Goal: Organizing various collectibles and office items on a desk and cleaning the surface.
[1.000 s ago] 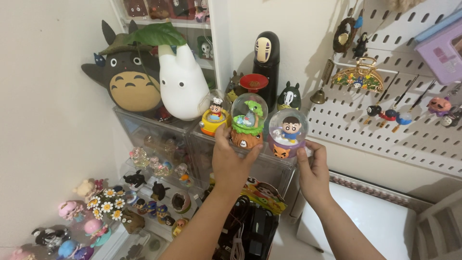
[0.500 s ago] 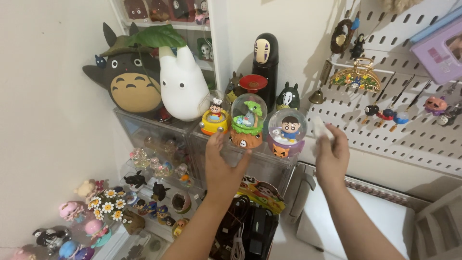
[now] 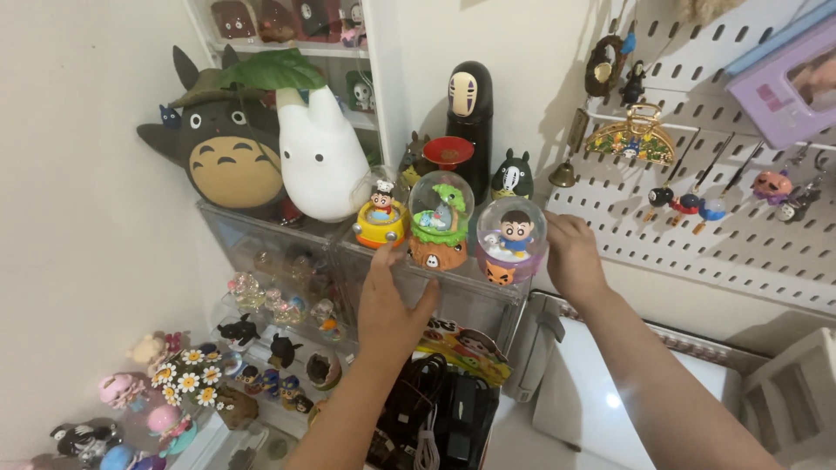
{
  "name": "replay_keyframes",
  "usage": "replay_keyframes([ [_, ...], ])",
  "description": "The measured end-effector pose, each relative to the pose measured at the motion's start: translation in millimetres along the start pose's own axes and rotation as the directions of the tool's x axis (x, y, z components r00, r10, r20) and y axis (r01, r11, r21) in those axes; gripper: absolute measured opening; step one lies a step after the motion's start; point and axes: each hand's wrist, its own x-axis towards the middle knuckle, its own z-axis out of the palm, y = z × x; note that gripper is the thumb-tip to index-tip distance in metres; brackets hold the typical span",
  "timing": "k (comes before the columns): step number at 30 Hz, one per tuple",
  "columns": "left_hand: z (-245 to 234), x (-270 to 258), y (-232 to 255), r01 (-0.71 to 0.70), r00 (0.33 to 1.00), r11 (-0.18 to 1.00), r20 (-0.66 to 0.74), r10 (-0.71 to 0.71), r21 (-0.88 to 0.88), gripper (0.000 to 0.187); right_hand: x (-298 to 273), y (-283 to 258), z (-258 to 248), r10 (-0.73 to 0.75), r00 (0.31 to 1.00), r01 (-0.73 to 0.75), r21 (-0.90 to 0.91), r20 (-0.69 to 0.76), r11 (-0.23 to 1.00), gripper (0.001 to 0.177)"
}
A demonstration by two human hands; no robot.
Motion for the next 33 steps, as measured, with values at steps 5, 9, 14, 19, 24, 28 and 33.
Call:
replay_keyframes([
  [5,-1.4,1.6,-2.0,-0.025,1.000,0.999,0.017,0.024,0.026,0.080,-21.1,-16.4,0.0,0.056,0.998,-0.052,0.098,-0.041,0.994,0.049],
  [9,-0.5,1.5,-4.4,-0.035,0.999,0.999,0.015,0.034,0.033,0.080,-26.2,-26.4,-8.8,0.027,0.998,-0.019,0.128,-0.063,0.992,0.049],
  [14,-7.3,4.5,2.1,-0.028,0.998,0.999,0.051,0.026,0.044,0.081,-14.5,-5.5,-0.7,0.020,0.998,-0.014,0.098,-0.052,0.995,0.046],
  [19,-5.7,3.2,-2.3,-0.037,0.997,0.997,0.077,0.032,0.067,0.079,-0.5,3.6,3.1,0.002,0.999,0.002,0.103,-0.045,0.995,0.052],
  [24,-2.4,1.6,-6.2,-0.085,0.994,0.990,0.079,0.076,0.109,0.076,-2.0,4.8,12.2,0.083,0.993,-0.076,0.091,-0.079,0.993,0.049],
  [28,0.2,-0.2,-10.2,-0.117,0.991,0.988,0.072,0.110,0.099,0.075,-15.3,-6.5,12.9,0.148,0.985,-0.136,0.128,-0.089,0.982,0.047],
  [33,0.1,0.7,-11.6,-0.178,0.984,0.978,0.037,0.175,0.107,0.071,-49.7,-28.1,21.5,0.368,0.927,-0.315,0.369,-0.079,0.874,0.039],
])
